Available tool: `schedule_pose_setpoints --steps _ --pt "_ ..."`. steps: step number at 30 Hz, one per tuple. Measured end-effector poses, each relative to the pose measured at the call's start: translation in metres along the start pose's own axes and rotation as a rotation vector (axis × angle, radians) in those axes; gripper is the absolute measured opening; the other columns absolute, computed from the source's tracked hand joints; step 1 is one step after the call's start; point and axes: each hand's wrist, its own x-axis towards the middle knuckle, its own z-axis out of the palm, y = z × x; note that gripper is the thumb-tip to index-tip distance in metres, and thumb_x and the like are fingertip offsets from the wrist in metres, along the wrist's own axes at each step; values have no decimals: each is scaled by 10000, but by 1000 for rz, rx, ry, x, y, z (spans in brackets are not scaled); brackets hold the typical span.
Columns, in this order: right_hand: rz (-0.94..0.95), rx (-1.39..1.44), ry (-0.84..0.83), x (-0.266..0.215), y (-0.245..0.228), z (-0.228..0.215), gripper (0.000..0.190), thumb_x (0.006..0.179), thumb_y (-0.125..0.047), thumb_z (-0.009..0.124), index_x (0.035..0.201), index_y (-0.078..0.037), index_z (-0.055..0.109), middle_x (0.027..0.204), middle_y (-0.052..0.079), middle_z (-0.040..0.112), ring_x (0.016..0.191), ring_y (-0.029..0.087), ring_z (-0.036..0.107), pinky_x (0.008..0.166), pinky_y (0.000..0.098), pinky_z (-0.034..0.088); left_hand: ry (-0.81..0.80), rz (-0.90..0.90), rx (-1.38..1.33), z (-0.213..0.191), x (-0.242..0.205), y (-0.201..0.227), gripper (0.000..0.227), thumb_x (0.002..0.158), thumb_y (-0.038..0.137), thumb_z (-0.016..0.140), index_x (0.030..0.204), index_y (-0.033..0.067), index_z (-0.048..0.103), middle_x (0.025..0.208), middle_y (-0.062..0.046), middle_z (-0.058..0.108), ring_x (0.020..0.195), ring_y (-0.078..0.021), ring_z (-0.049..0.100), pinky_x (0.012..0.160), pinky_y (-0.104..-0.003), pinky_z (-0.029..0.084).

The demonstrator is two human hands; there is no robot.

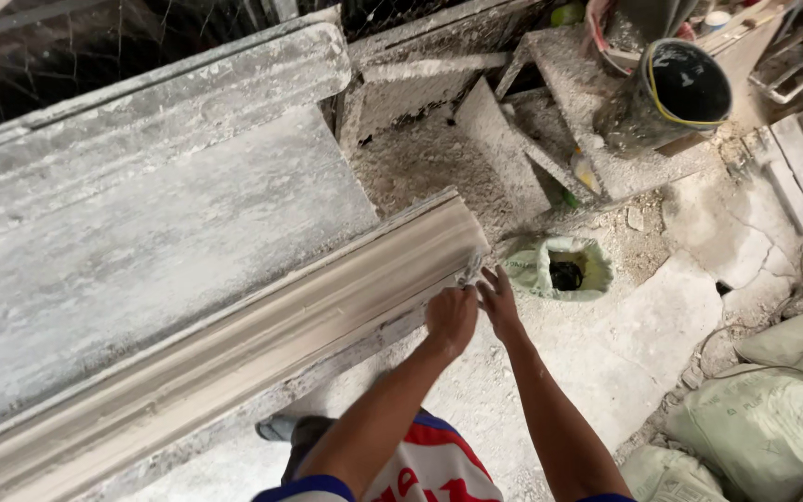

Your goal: The person scrapes and cleans a long decorative molding piece using a small metal scraper. They repeatedly remove dried residue from the surface and edges, then wipe the piece with their hand to clear dust.

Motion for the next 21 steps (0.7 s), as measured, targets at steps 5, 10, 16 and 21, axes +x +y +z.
schedule_pose_setpoints --steps 5,10,16,21 --pt "117 39 26 -15 9 -6 715 1049 -245 505 1642 -36 164 1560 209 450 1330 311 550 990 408 564 -163 -48 -29 1 12 20 119 915 93 655 918 48 765 969 -187 756 931 -312 755 713 -417 623" --pt "20 -77 42 -34 11 -15 770 1031 -176 554 1605 -47 58 1527 193 497 1254 294 611 988 398 548 -180 -61 -127 5 20 25 135 946 122 645 946 27 742 951 -193 757 867 -314 761 694 -430 621" --pt "60 -80 181 -80 14 -21 621 1007 -178 550 1540 -3 285 1282 186 681 1051 254 712 865 381 577 -118 8 -137 18 -30 -25 207 1016 124 546 1150 78 698 974 -181 726 862 -331 733 663 -463 600" --pt "-66 -171 329 -95 -15 2 370 1130 -221 596 1160 146 642 1037 216 688 952 299 726 820 396 623 -9 150 -178 -24 -134 -107 426 1061 141 500 1441 300 608 967 -126 669 788 -301 697 639 -461 575"
